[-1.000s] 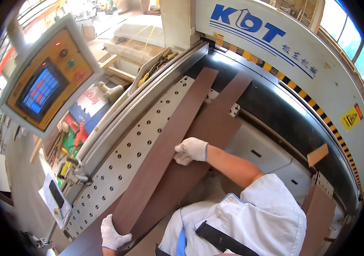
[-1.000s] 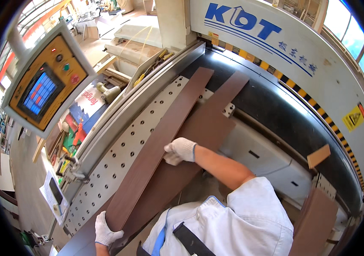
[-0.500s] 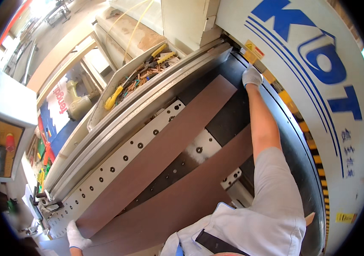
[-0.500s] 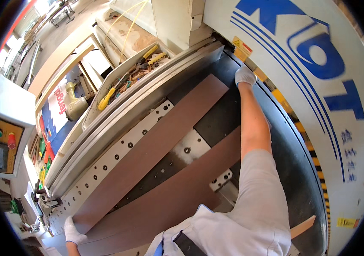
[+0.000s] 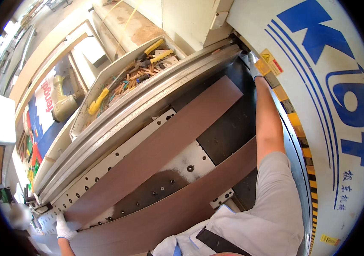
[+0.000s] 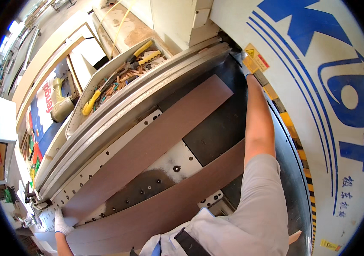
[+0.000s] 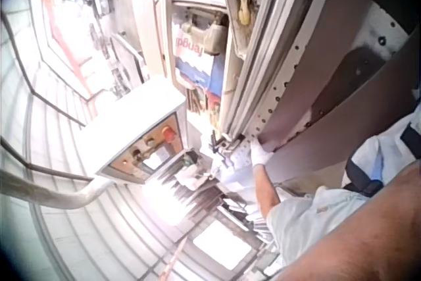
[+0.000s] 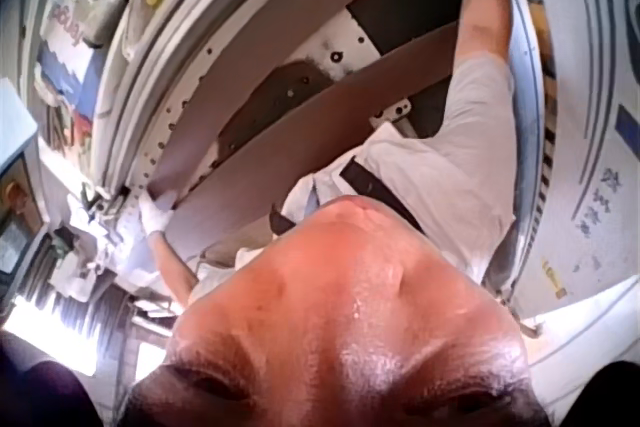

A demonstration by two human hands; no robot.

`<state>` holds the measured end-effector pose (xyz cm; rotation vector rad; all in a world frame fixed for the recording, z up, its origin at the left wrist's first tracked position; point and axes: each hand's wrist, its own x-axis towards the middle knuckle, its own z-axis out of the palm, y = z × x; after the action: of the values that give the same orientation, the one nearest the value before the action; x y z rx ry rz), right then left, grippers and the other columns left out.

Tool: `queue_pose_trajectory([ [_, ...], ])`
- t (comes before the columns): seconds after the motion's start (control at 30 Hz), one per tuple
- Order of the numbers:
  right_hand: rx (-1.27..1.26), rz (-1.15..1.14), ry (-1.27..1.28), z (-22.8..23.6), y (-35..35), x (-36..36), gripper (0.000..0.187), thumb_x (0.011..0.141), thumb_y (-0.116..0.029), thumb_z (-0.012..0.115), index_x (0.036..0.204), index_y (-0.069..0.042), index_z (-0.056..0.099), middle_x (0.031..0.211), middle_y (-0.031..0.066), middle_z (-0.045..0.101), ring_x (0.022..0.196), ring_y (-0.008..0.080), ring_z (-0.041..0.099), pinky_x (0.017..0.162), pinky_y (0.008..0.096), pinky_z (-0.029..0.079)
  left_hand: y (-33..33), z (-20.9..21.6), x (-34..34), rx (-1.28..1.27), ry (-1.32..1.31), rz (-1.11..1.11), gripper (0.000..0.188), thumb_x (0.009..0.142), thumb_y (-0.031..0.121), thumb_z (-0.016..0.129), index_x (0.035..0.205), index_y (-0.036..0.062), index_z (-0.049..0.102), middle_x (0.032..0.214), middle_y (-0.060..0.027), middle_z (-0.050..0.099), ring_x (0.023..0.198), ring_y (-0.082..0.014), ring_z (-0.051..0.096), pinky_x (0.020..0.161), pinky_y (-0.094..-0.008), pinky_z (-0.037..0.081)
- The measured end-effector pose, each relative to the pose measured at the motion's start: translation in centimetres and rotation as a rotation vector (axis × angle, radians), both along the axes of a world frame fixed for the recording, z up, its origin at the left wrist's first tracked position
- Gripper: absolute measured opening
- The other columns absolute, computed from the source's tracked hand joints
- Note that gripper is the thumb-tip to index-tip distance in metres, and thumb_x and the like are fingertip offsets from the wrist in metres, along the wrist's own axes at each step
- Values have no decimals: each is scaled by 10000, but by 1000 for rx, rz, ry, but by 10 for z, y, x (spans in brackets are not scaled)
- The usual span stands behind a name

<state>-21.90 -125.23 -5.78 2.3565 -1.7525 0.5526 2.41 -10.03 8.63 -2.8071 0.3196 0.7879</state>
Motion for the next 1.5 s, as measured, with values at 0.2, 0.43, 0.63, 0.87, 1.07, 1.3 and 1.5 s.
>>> queue_pose_trajectory([
  [0.2,47,-7,-22,-23,-26,-32,677,1022,-566,526,1536,-135,618,1632,178,564,1532,435,477,1279,552,341,-16,4,14,24,69,-32,1297,531,200,939,1650,2,313,1651,-290,404,1552,-460,388,1313,-458,356],
  [0.43,244,-166,48,84,170,-57,654,951,-577,639,1430,-133,679,1481,205,662,1421,432,581,1201,547,433,-78,16,-9,-152,-5,-252,1155,580,264,902,1579,-34,403,1523,-324,502,1445,-524,455,1242,-550,395],
  [0.63,398,-215,246,119,299,-39,671,959,-612,605,1410,-119,673,1407,287,676,1275,461,684,1061,553,544,-161,12,3,-492,-213,-506,960,677,270,895,1505,-15,501,1458,-299,568,1374,-499,521,1194,-539,441],
  [0.87,387,125,317,114,538,12,786,945,-686,681,1242,42,664,1127,341,710,1000,446,724,897,540,592,-133,-17,17,-676,-351,-642,775,701,301,910,1375,21,651,1413,-247,648,1329,-458,600,1150,-526,504],
  [1.07,296,470,367,108,735,45,794,915,-657,734,1242,62,650,1112,352,649,950,446,705,770,543,613,-99,-50,8,-725,-594,-680,439,819,361,881,1106,54,756,1326,-159,727,1275,-362,673,1042,-469,580],
  [1.3,333,1129,294,114,852,62,474,892,-330,746,1185,34,672,1123,275,696,1003,398,733,908,520,613,-41,-79,-2,-673,-761,-498,352,841,333,860,1066,80,764,1285,-106,742,1235,-318,693,961,-457,603],
  [1.5,145,1517,382,134,702,52,979,805,-504,861,1557,20,517,1636,290,482,1564,454,407,1304,539,327,2,-64,-69,-632,-642,-181,389,900,322,817,1180,57,757,1400,-187,682,1318,-398,633,1094,-511,533],
])
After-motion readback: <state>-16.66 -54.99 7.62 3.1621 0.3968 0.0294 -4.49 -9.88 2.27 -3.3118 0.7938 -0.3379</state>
